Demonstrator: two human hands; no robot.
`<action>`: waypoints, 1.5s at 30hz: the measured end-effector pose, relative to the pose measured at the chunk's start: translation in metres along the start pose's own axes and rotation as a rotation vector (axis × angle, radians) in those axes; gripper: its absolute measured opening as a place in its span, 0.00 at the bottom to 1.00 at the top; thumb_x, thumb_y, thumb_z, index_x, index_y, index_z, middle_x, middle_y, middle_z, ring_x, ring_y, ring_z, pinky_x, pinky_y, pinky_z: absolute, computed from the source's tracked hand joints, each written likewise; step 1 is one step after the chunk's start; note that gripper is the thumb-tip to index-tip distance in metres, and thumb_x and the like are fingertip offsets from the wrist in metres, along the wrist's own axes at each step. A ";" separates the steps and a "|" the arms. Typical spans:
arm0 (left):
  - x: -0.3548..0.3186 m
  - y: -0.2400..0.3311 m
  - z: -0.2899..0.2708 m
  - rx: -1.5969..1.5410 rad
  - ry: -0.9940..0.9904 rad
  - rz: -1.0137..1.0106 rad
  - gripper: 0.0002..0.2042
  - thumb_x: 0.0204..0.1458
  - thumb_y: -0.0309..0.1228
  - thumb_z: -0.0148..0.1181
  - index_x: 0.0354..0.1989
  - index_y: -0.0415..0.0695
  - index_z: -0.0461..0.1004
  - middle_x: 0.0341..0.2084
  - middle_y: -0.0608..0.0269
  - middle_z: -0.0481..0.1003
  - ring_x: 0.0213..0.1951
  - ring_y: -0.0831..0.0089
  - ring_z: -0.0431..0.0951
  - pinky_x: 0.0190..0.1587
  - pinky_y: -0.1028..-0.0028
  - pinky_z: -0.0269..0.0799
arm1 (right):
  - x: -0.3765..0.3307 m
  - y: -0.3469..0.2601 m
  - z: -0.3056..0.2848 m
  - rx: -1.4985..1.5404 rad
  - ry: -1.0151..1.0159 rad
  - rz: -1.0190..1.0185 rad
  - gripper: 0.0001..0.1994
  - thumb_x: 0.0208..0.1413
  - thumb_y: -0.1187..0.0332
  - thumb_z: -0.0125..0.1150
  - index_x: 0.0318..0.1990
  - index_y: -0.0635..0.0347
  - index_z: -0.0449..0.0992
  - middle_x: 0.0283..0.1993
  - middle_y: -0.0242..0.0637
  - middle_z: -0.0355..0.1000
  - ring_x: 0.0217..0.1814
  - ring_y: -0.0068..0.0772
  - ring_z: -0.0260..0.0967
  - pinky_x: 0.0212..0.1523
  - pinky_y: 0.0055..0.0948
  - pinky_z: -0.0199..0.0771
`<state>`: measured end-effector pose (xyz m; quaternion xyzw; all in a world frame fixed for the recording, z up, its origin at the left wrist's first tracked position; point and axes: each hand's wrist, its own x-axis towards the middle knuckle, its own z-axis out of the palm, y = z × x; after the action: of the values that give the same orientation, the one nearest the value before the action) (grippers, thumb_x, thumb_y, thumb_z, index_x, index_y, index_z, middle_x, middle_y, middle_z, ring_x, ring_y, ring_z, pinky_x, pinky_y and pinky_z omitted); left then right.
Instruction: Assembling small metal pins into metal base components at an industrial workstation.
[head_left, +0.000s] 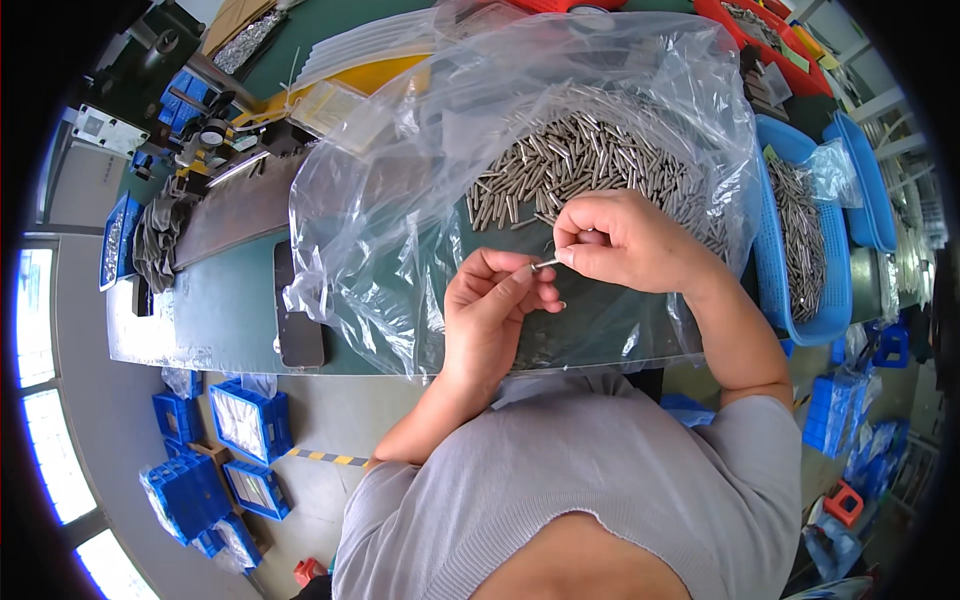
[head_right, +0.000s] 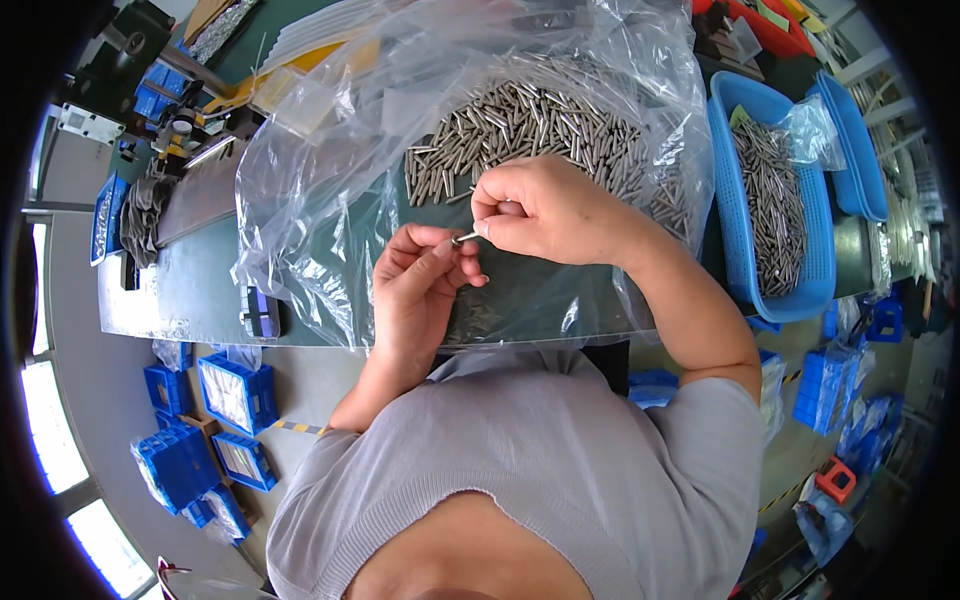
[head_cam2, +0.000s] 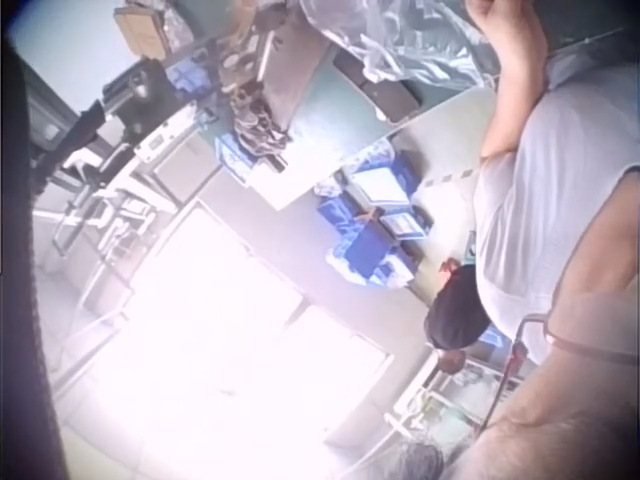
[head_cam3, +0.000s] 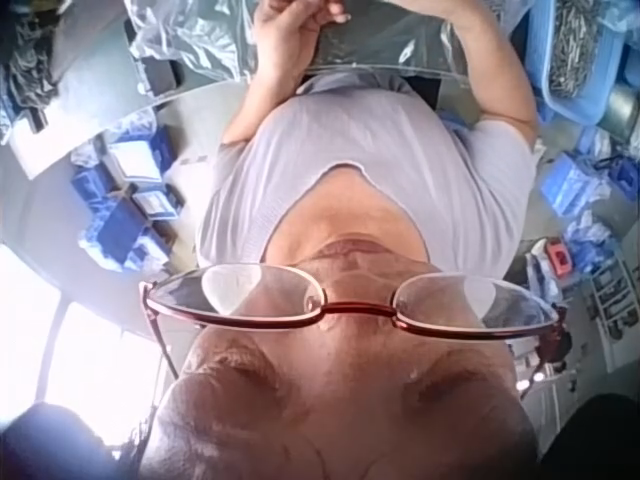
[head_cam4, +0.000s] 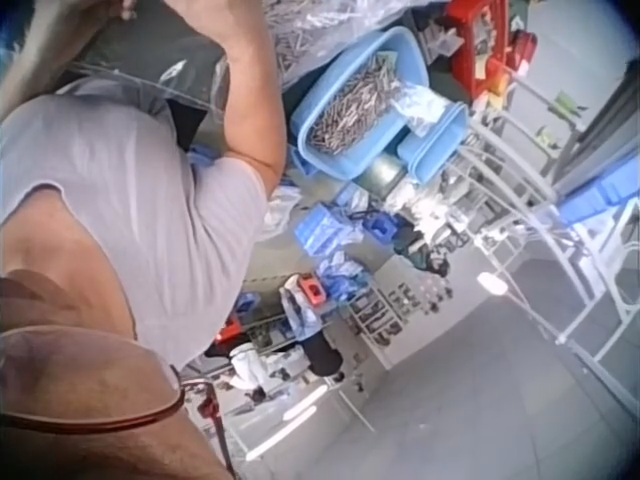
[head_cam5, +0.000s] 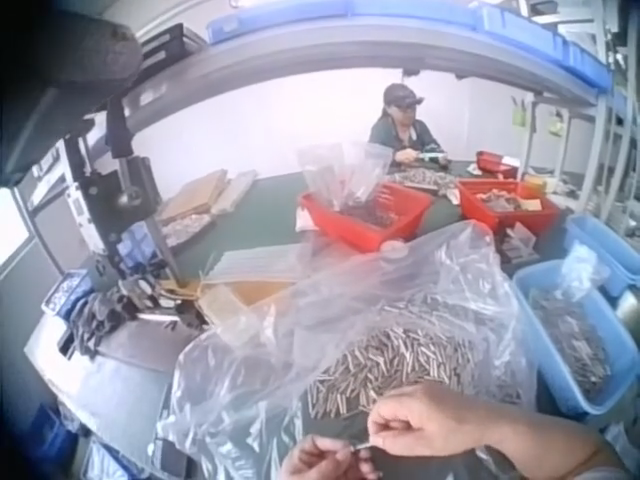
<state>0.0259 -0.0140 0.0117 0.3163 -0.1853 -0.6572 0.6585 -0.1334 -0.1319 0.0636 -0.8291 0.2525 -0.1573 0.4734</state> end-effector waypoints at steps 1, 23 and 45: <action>0.000 -0.001 0.000 0.010 -0.007 0.005 0.03 0.56 0.21 0.49 0.37 0.35 0.67 0.32 0.51 0.75 0.31 0.68 0.77 0.37 0.67 0.77 | 0.001 -0.002 0.001 0.007 0.002 -0.005 0.04 0.46 0.74 0.60 0.27 0.63 0.71 0.22 0.29 0.64 0.22 0.16 0.59 0.23 0.20 0.59; 0.000 -0.004 0.000 -0.021 -0.003 0.052 0.03 0.56 0.20 0.49 0.36 0.35 0.67 0.33 0.49 0.75 0.32 0.67 0.78 0.38 0.67 0.77 | 0.011 0.012 -0.002 0.998 0.152 0.259 0.07 0.55 0.66 0.53 0.31 0.59 0.69 0.23 0.23 0.60 0.21 0.13 0.53 0.18 0.12 0.52; 0.000 -0.002 -0.005 -0.056 0.011 0.051 0.04 0.56 0.21 0.48 0.37 0.35 0.67 0.34 0.49 0.75 0.32 0.68 0.78 0.38 0.68 0.77 | 0.026 0.016 0.025 0.123 0.173 -0.004 0.06 0.53 0.68 0.57 0.33 0.61 0.73 0.23 0.29 0.66 0.24 0.21 0.62 0.24 0.23 0.61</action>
<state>0.0275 -0.0127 0.0066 0.2964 -0.1713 -0.6433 0.6848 -0.1041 -0.1358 0.0377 -0.7822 0.2807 -0.2447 0.4995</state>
